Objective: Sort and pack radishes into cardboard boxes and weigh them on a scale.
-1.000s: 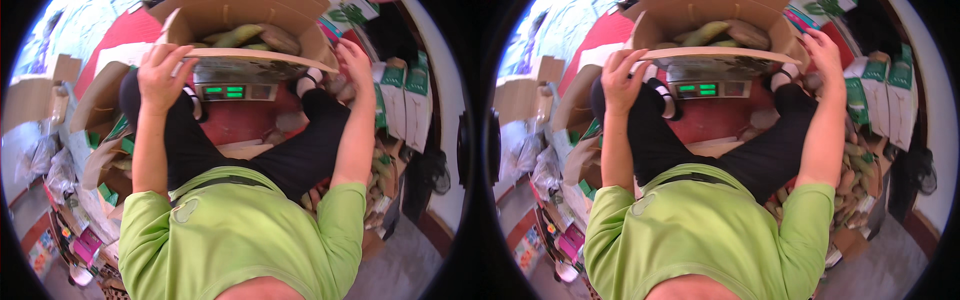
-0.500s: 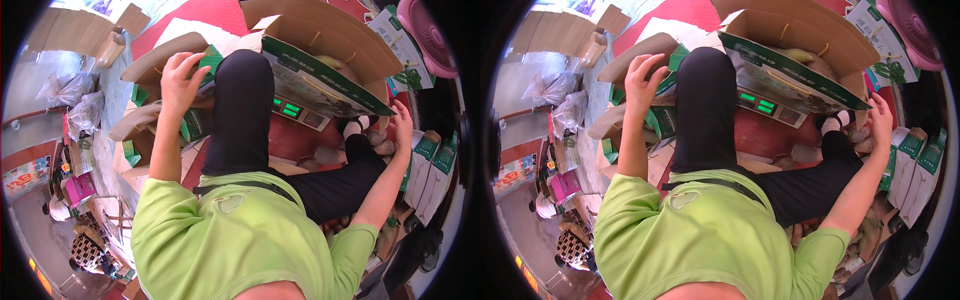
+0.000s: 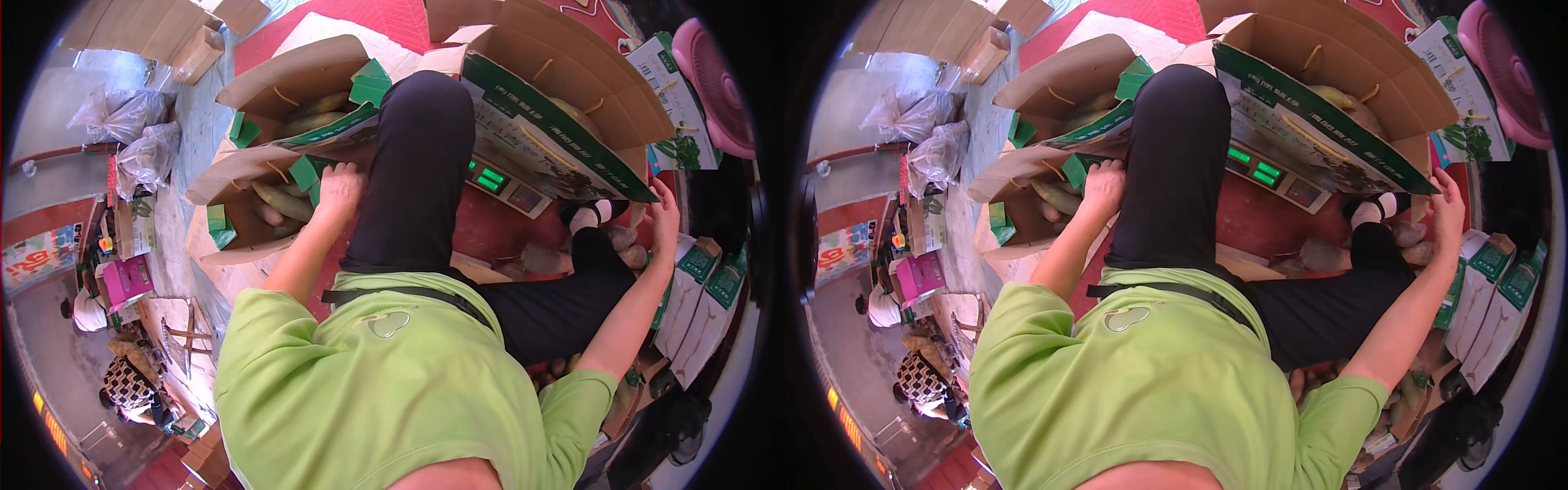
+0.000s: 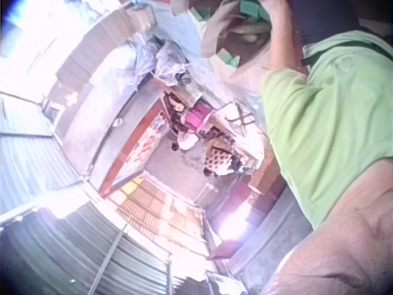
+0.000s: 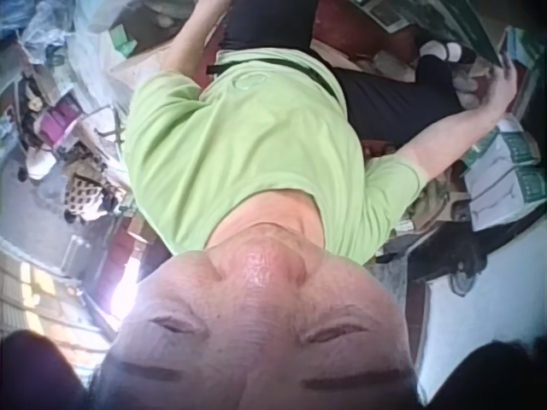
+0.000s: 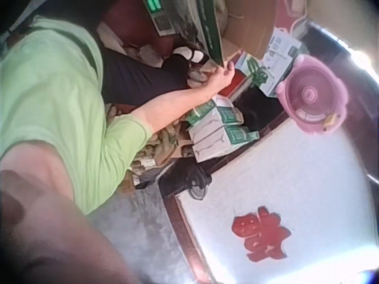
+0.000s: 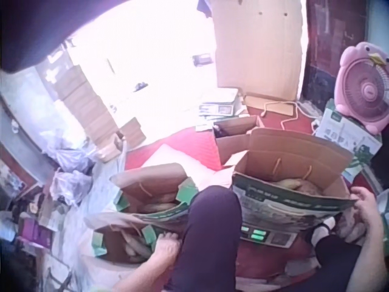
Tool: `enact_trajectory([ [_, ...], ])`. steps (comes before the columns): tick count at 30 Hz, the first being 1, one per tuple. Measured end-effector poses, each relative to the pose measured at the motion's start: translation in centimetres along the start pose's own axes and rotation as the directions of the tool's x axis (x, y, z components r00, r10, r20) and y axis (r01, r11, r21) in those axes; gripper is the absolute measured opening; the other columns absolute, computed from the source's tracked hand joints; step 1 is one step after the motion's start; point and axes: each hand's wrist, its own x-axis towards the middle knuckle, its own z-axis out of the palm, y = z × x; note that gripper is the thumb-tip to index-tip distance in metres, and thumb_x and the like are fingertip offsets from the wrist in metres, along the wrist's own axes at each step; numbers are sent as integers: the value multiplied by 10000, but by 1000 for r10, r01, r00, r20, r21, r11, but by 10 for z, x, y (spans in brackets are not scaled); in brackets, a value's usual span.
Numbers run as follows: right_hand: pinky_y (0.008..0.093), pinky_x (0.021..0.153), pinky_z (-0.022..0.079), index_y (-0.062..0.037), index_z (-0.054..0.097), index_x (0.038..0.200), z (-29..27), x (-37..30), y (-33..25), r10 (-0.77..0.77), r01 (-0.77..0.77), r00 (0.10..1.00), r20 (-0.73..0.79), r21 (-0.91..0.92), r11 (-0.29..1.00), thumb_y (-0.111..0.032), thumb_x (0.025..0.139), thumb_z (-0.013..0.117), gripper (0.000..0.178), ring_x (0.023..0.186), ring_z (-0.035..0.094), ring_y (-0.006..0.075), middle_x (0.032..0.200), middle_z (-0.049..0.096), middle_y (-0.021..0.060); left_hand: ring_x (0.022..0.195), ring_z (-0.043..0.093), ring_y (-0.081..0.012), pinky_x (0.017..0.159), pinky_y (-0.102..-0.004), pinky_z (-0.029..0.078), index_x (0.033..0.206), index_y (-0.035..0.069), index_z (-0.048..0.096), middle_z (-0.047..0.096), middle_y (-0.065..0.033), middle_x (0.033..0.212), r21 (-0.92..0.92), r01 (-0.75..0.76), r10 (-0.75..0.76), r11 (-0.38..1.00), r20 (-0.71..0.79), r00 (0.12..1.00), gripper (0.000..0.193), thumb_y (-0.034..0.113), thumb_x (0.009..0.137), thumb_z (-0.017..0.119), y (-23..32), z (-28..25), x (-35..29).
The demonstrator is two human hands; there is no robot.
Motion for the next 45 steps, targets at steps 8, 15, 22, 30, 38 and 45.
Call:
enact_trajectory([
  [8,158,573,370,-101,555,1276,3,-7,-7,-10,9,1000,6,48,999,-178,889,600,397,771,517,23,979,621,-29,939,582,-213,779,-363,378,873,155,678,603,-58,955,317,41,-111,948,207,972,146,188,830,543,-10,52,-6],
  [15,168,595,393,-91,550,1279,3,-15,-9,-1,1,1000,-12,21,1000,-160,881,573,405,810,530,38,994,609,-15,881,594,-175,764,-326,385,822,157,685,616,-46,886,274,-209,129,939,283,950,125,157,785,566,-34,25,-50],
  [22,189,642,422,-131,551,1284,-5,-6,8,-6,7,1000,12,-13,1000,-119,873,502,414,831,536,55,1001,608,-12,790,580,-190,713,-325,390,732,139,631,568,-43,800,185,-397,325,899,325,888,82,211,694,629,-29,61,-148],
  [30,167,569,376,-133,551,1276,3,-6,-6,-25,26,1000,17,-53,998,-165,874,570,403,792,533,44,995,640,-28,895,666,-305,734,-404,521,860,69,675,681,-160,925,-358,-48,307,932,714,630,203,234,747,637,-15,54,-181],
  [38,183,581,397,-112,539,1287,1,-6,3,-27,27,1000,7,-15,1000,-151,870,552,419,806,548,64,1028,646,-2,674,661,-181,587,-323,545,881,-2,650,667,-107,759,-431,466,267,773,887,378,156,68,824,523,-8,-98,-90],
  [45,180,554,391,-105,564,1255,-2,-15,-5,-41,41,999,-13,-29,999,-213,876,613,397,785,553,64,953,632,-11,926,562,-340,801,-416,463,864,36,629,562,-127,918,-368,-216,110,904,-286,952,99,42,785,569,-14,-119,22],
])
